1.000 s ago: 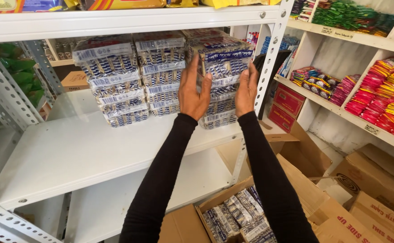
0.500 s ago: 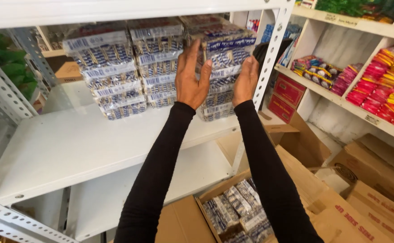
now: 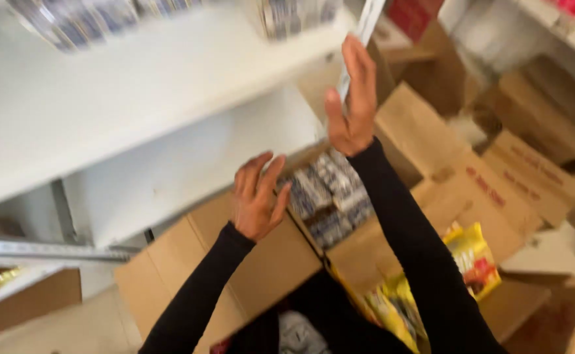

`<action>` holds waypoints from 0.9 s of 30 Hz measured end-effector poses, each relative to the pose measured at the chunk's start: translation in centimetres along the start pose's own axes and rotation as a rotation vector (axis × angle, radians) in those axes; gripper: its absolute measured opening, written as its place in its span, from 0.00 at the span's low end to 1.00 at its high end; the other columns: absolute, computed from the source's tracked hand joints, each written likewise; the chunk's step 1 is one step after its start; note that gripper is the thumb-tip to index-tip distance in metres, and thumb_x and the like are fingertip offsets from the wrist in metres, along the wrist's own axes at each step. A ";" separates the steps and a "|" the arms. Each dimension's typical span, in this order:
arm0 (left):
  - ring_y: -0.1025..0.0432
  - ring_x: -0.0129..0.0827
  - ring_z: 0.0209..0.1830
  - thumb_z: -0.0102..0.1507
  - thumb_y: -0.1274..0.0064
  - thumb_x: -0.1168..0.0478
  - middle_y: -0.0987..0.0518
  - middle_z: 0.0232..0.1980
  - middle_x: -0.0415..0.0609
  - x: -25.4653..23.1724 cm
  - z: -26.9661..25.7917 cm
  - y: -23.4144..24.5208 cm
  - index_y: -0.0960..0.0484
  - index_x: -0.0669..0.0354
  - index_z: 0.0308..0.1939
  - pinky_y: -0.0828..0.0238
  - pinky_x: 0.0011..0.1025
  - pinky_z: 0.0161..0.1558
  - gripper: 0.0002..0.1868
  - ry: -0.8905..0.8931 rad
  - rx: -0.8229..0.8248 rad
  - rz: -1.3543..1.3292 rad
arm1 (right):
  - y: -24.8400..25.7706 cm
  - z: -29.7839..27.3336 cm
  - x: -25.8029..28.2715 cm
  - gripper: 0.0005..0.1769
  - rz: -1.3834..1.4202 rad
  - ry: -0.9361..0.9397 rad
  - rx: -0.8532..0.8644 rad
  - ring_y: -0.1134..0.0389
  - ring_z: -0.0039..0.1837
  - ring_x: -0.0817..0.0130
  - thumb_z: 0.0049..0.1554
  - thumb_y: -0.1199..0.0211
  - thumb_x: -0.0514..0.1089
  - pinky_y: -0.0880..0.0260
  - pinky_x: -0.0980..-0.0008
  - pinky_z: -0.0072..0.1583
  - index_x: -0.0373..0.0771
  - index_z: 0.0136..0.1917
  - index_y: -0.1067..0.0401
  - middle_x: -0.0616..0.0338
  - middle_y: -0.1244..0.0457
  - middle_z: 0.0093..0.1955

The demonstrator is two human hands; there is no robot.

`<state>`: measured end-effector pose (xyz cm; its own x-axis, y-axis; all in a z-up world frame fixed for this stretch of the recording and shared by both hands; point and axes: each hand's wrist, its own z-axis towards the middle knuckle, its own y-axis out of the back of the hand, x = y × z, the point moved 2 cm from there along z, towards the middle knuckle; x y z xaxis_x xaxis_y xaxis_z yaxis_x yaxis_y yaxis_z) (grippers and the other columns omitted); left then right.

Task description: The person repeatedly takes packages of SkyFlakes biscuits from a cardboard box on the floor and places them onto a white metal shelf. The person handles the packages by hand, turning them to align them with the existing stock on the shelf.

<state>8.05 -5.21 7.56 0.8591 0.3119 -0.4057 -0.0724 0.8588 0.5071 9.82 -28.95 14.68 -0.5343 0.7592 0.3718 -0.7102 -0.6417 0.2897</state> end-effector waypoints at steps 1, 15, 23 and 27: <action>0.32 0.54 0.63 0.65 0.39 0.63 0.28 0.67 0.60 1.1 -3.1 -0.9 0.27 0.59 0.69 0.33 0.45 0.65 0.28 0.033 0.021 -0.013 | 0.6 -2.1 -0.3 0.35 -0.002 -0.033 0.025 0.47 0.84 0.48 0.76 0.53 0.59 0.48 0.57 0.83 0.31 0.83 0.48 0.40 0.50 0.84; 0.41 0.56 0.72 0.64 0.46 0.53 0.31 0.67 0.58 3.6 -19.6 -5.9 0.25 0.59 0.64 0.50 0.56 0.73 0.26 0.235 0.383 0.214 | 2.0 -34.1 -16.1 0.34 -0.444 -0.439 1.130 0.32 0.61 0.43 0.42 0.24 0.57 0.30 0.50 0.61 0.39 0.58 0.24 0.41 0.33 0.57; 0.40 0.56 0.71 0.64 0.45 0.53 0.31 0.67 0.58 3.4 -19.6 -5.7 0.22 0.60 0.60 0.48 0.56 0.73 0.23 0.215 0.349 0.229 | -1.7 -28.8 -8.6 0.49 -0.354 -0.298 1.536 0.41 0.67 0.47 0.34 0.19 0.62 0.34 0.48 0.61 0.51 0.67 0.29 0.50 0.39 0.61; 0.40 0.56 0.72 0.65 0.45 0.53 0.31 0.67 0.59 3.3 -19.7 -5.4 0.22 0.61 0.60 0.48 0.56 0.73 0.23 0.220 0.365 0.234 | -3.5 -31.7 -9.1 0.49 -0.349 0.023 1.540 0.39 0.66 0.51 0.32 0.19 0.63 0.34 0.47 0.60 0.53 0.66 0.29 0.54 0.38 0.59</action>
<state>1.30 -0.84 -11.48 0.7107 0.5920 -0.3802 -0.0345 0.5690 0.8216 2.65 -30.12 -17.73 -0.4672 0.8796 0.0893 0.3257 0.0773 0.9423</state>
